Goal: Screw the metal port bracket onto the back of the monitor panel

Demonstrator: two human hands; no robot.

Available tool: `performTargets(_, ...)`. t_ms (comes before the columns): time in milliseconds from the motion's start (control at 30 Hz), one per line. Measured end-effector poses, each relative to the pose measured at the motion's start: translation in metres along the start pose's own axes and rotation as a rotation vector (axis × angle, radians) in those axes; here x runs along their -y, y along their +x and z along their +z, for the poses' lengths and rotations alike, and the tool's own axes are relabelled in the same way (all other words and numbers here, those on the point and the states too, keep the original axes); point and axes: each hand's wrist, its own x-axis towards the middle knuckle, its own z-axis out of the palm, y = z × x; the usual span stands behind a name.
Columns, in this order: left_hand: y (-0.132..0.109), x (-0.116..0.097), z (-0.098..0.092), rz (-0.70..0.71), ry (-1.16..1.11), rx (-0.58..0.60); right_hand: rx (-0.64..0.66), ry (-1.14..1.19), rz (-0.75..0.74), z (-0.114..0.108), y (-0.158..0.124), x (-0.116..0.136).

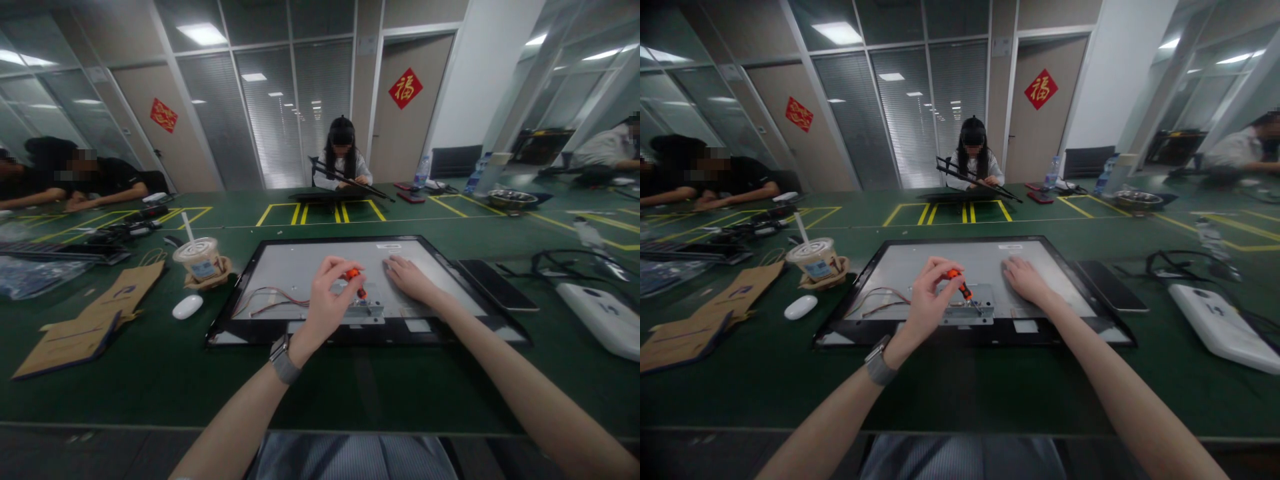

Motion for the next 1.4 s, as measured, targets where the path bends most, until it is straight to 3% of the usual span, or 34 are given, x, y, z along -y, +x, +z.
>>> performTargets(233,-0.0015,-0.0022,0.0017,-0.033,-0.063,0.107,0.011,0.017,0.010,-0.0006,-0.0006,0.0016)
performTargets(467,-0.0025,-0.0026,0.0034,-0.015,-0.014,0.038,0.020,0.013,0.016,-0.0025,-0.0005,0.0018)
performTargets(667,-0.0045,-0.0022,0.0023,-0.025,-0.063,0.100,0.004,0.002,0.002,0.0007,-0.0003,-0.0001)
performTargets(1033,-0.0029,-0.0022,0.0032,0.005,0.033,0.050,-0.007,0.025,0.008,0.0007,-0.0003,0.0001)
performTargets(1300,-0.0040,0.0063,0.0027,-0.065,-0.128,0.146,0.002,0.034,0.005,-0.0004,-0.0014,-0.0004)
performTargets(1400,-0.0023,0.0041,0.0015,-0.013,-0.029,0.111,0.013,0.032,0.023,-0.0018,-0.0011,0.0006)
